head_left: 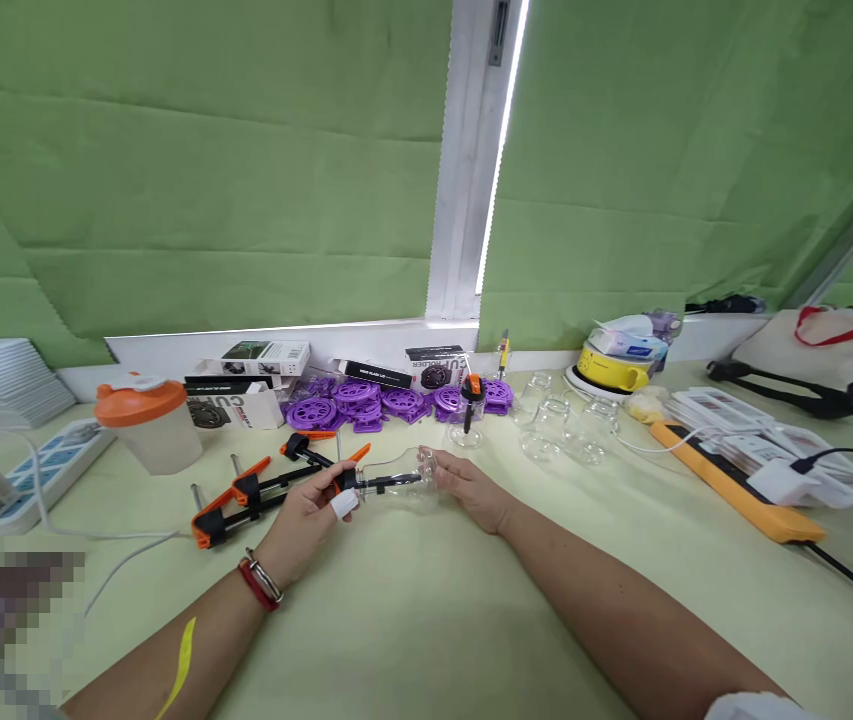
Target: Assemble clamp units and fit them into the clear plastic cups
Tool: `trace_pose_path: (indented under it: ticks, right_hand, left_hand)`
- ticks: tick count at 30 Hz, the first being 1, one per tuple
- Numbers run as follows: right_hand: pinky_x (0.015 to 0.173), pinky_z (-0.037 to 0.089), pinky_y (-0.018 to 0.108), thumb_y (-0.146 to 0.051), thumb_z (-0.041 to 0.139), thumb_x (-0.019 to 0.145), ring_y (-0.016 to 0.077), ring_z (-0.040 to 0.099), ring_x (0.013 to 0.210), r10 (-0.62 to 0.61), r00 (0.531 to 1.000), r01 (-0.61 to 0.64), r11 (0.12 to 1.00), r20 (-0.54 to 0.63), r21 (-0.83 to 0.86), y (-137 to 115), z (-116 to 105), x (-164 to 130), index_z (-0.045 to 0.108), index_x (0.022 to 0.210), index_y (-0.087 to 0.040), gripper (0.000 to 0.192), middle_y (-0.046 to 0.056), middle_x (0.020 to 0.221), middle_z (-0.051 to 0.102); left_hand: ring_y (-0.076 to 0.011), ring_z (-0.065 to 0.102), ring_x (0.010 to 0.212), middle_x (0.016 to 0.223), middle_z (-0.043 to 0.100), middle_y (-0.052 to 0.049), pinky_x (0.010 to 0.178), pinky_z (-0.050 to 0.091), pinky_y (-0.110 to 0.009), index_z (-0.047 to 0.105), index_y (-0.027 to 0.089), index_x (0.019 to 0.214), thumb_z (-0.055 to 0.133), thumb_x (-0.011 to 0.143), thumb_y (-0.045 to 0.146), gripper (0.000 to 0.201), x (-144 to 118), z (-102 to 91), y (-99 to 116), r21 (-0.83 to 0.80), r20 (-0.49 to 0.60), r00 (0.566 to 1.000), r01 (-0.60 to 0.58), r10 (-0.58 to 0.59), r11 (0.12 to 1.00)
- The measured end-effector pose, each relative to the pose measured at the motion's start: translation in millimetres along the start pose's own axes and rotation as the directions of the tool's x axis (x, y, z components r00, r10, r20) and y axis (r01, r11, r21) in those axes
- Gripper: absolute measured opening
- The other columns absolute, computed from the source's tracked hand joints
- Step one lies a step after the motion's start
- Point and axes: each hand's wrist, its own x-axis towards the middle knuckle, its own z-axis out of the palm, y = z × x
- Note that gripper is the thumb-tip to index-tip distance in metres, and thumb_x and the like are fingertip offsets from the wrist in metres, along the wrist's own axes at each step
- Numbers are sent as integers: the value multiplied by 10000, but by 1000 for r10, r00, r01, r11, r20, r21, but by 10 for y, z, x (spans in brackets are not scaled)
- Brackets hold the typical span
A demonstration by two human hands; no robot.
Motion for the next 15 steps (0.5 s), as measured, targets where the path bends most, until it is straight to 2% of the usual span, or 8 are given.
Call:
trace_pose_path:
  ticks: [3,5,10,15]
  right_hand:
    - [999,315,363,-380,692,755,197,407,1186,-26,999,24,998,39,56,10,-19,-23,389,1367,-280,691,70,1312,436]
    - [983,337,363,-327,746,702,193,427,1170,-16,999,13,997,39,78,7,-23,-30,328,1390,-314,805,71,1318,425]
    - [893,389,336,-402,688,756,174,521,1001,25,1000,-26,997,1,78,-9,-6,-4,424,1324,-250,645,69,1108,528]
    - [669,396,274,-554,588,785,133,511,720,38,999,-39,998,-27,-51,-23,-10,19,499,1265,-196,605,41,865,564]
  left_hand:
    - [-124,540,665,779,631,-16,735,437,-307,549,137,1212,644,722,385,557,3,4,10,-12,-16,1000,11,-11,1000]
    - [-126,545,668,778,631,-16,736,438,-306,549,140,1213,642,724,391,558,4,3,13,-10,-22,1000,14,-14,1000]
    - [-133,563,683,739,620,-1,748,439,-304,540,154,1232,620,745,388,547,8,-7,-15,8,-8,1000,-11,11,1000]
    - [-129,557,673,759,631,-5,736,445,-302,543,164,1243,620,740,370,549,-8,2,1,11,-7,1000,-16,17,1000]
